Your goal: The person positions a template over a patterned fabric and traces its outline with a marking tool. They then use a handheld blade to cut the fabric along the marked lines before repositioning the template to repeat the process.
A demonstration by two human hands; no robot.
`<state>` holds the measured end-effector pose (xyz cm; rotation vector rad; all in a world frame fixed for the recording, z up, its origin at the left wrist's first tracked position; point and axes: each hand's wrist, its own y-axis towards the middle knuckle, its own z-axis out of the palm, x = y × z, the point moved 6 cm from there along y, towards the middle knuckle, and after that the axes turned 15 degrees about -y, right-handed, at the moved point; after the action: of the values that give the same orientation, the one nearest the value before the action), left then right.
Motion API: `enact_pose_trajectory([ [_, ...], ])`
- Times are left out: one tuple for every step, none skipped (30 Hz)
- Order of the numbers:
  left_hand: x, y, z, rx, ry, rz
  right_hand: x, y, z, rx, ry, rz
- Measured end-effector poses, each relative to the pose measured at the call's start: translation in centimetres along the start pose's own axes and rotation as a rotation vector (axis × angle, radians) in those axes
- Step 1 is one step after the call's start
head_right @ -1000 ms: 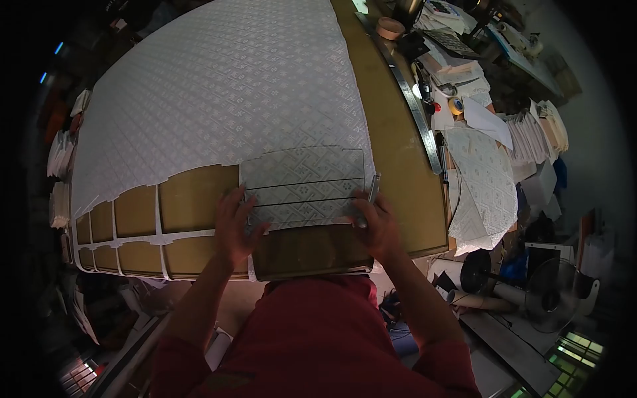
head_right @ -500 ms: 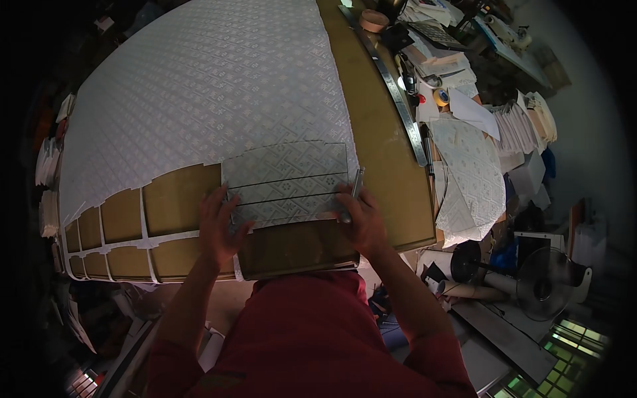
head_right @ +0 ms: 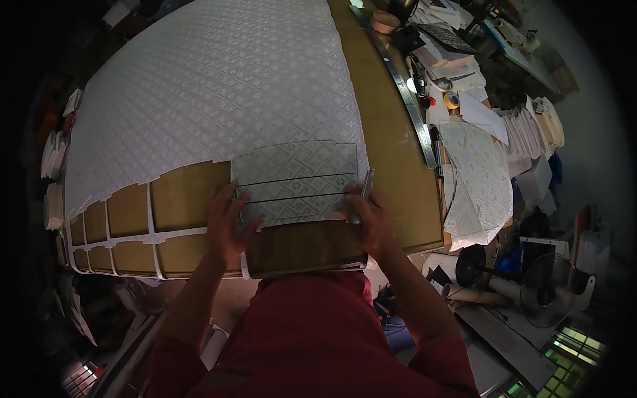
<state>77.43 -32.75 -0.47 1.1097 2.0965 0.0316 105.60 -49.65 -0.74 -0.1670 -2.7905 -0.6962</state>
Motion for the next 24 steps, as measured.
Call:
enact_pose_trajectory([
  [-0.03,0.02,-0.15,0.0,0.004,-0.006,0.05,0.12,0.08,0.024,-0.003,0.014],
  [0.01,-0.02,-0.21,0.0,0.025,-0.013,0.2,0.2,0.01,0.019,0.017,0.009],
  [0.05,-0.06,-0.12,-0.004,0.01,-0.016,0.17,0.19,-0.02,0.027,0.002,0.016],
  [0.0,-0.02,-0.21,-0.008,-0.004,-0.019,0.16,0.19,0.06,0.036,-0.013,0.023],
  [-0.02,-0.02,-0.32,-0.008,0.017,-0.025,0.19,0.14,0.18,0.03,0.008,0.018],
  [-0.1,0.07,-0.31,-0.002,0.014,-0.034,0.12,0.1,0.21,0.027,-0.002,0.029],
  [-0.11,0.09,-0.32,0.005,0.007,-0.042,0.09,0.04,0.29,0.026,-0.016,0.041],
  [-0.11,0.04,-0.35,0.005,0.015,-0.045,0.19,-0.03,0.29,0.024,-0.007,0.039],
  [-0.11,0.04,-0.26,0.008,0.016,-0.05,0.18,-0.03,0.22,0.035,-0.005,0.053],
  [-0.05,0.03,-0.23,0.011,0.013,-0.055,0.14,0.01,0.25,0.046,-0.006,0.067],
  [0.01,0.01,-0.26,0.011,0.013,-0.056,0.18,0.03,0.28,0.047,-0.006,0.066],
  [0.03,0.0,-0.25,0.01,0.014,-0.054,0.18,0.02,0.22,0.039,0.0,0.065],
  [0.04,-0.02,-0.21,0.009,0.014,-0.052,0.17,-0.02,0.14,0.032,0.005,0.064],
  [0.07,-0.05,-0.19,0.008,0.011,-0.053,0.13,-0.06,0.19,0.034,0.003,0.063],
  [0.02,-0.05,-0.23,0.007,0.013,-0.052,0.17,-0.1,0.24,0.023,-0.003,0.048],
  [-0.01,-0.03,-0.23,0.006,0.015,-0.05,0.17,-0.15,0.26,0.012,-0.011,0.032],
  [0.04,-0.04,-0.19,0.006,0.007,-0.049,0.04,-0.2,0.39,0.015,-0.018,0.034],
  [0.1,-0.06,-0.2,0.005,0.003,-0.045,0.02,-0.19,0.43,0.008,0.001,0.024],
  [0.13,-0.07,-0.16,0.004,0.0,-0.04,0.0,-0.17,0.38,0.002,0.019,0.015],
  [0.17,-0.04,-0.07,0.007,-0.009,-0.038,-0.08,-0.14,0.32,0.005,0.012,0.02],
  [0.12,-0.02,-0.1,0.0,-0.002,-0.03,-0.07,-0.09,0.3,0.014,0.005,0.03],
  [0.06,-0.02,-0.16,-0.007,0.007,-0.021,-0.04,-0.08,0.31,0.022,0.0,0.04],
  [0.04,-0.01,-0.14,-0.003,0.002,-0.018,-0.04,-0.08,0.32,0.023,-0.004,0.045],
  [0.03,-0.01,-0.14,-0.003,0.008,-0.019,-0.05,-0.09,0.32,0.024,-0.001,0.048],
])
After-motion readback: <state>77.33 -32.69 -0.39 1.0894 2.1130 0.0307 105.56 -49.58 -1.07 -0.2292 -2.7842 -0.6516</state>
